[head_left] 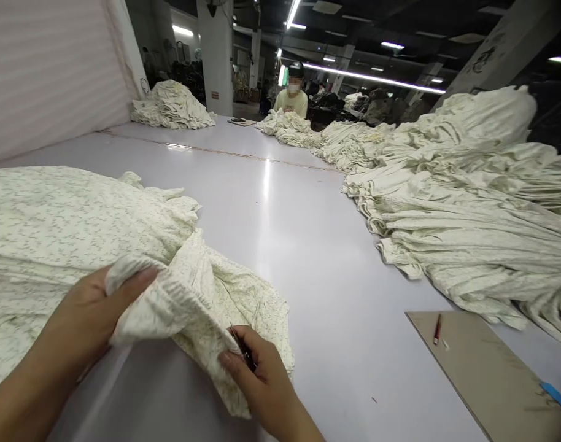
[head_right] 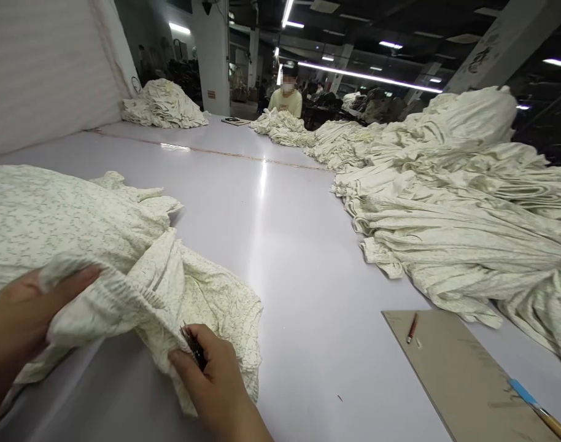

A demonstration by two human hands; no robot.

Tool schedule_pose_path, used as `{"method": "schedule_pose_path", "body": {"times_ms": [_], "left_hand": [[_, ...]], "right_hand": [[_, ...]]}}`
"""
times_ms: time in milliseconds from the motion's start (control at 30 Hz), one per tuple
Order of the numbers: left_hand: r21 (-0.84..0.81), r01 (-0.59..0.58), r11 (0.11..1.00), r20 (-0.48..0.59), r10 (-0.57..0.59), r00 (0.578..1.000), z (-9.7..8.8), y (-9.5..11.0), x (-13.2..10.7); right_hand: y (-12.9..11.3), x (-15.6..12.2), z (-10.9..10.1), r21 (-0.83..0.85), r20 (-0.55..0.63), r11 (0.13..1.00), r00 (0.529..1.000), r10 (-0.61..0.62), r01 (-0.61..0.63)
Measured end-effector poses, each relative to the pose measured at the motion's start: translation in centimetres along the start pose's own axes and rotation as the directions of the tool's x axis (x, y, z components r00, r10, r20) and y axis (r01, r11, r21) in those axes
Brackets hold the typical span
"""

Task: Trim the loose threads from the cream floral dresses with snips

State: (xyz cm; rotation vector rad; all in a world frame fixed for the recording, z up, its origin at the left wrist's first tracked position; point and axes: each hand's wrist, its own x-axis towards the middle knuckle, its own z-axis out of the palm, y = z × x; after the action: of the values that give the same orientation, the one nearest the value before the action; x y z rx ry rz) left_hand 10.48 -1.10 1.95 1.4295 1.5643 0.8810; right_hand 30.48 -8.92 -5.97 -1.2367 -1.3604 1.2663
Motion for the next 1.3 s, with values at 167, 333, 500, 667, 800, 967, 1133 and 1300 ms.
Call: {"method": "schedule_pose_path", "body": {"times_ms": [167, 333, 500, 667, 800, 967, 1133, 1300], "left_hand": [[0.516, -0.389, 0.763, 0.233, 0.312, 0.921, -0.5, -2.1, 2.2], [0.255, -0.777, 0.575, 0.623, 0.517, 0.587, 1.8, -2.5, 0.2], [0.153, -0.51, 0.846, 0.622, 0.319, 0.715, 2.5, -1.7, -0.3], [-0.116, -0.009, 0.993, 0.698, 0.088, 0.711, 2.7, -1.4, -0.4], [-0.168, 0.038, 0.985, 0.682, 0.088, 0.727, 2.9, -1.2, -0.7], [-0.168, -0.006, 0.986, 0.695, 0.122, 0.709, 3.4, -0.4, -1.2], [-0.076, -0.133, 0.988, 0.672, 0.149, 0.725, 3.4, -0.3, -1.8], [0.023, -0.426, 0.904, 0.627, 0.319, 0.711, 2.8, -1.5, -2.1]], "right_hand": [[-0.4, -0.2, -0.3, 0.021, 0.094, 1.0, 0.995, 0.017, -0.019], [-0.8, -0.2, -1.3, -0.013, 0.057, 0.999, 0.998, 0.032, -0.032], [-1.5, 0.3, -2.9, -0.016, -0.132, 0.995, 0.987, 0.091, -0.094], [-2.3, -0.6, -3.3, -0.133, -0.338, 0.973, 0.931, 0.136, -0.191], [-3.2, -2.3, -2.6, -0.306, -0.216, 0.951, 0.976, -0.03, -0.038], [-2.7, -2.8, -1.6, -0.52, -0.038, 0.847, 0.987, -0.158, 0.115], [-2.2, -2.7, -1.2, -0.686, -0.004, 0.705, 0.967, -0.254, 0.183], [-3.4, -3.1, -1.6, -0.54, -0.067, 0.831, 0.978, -0.198, 0.131]]}}
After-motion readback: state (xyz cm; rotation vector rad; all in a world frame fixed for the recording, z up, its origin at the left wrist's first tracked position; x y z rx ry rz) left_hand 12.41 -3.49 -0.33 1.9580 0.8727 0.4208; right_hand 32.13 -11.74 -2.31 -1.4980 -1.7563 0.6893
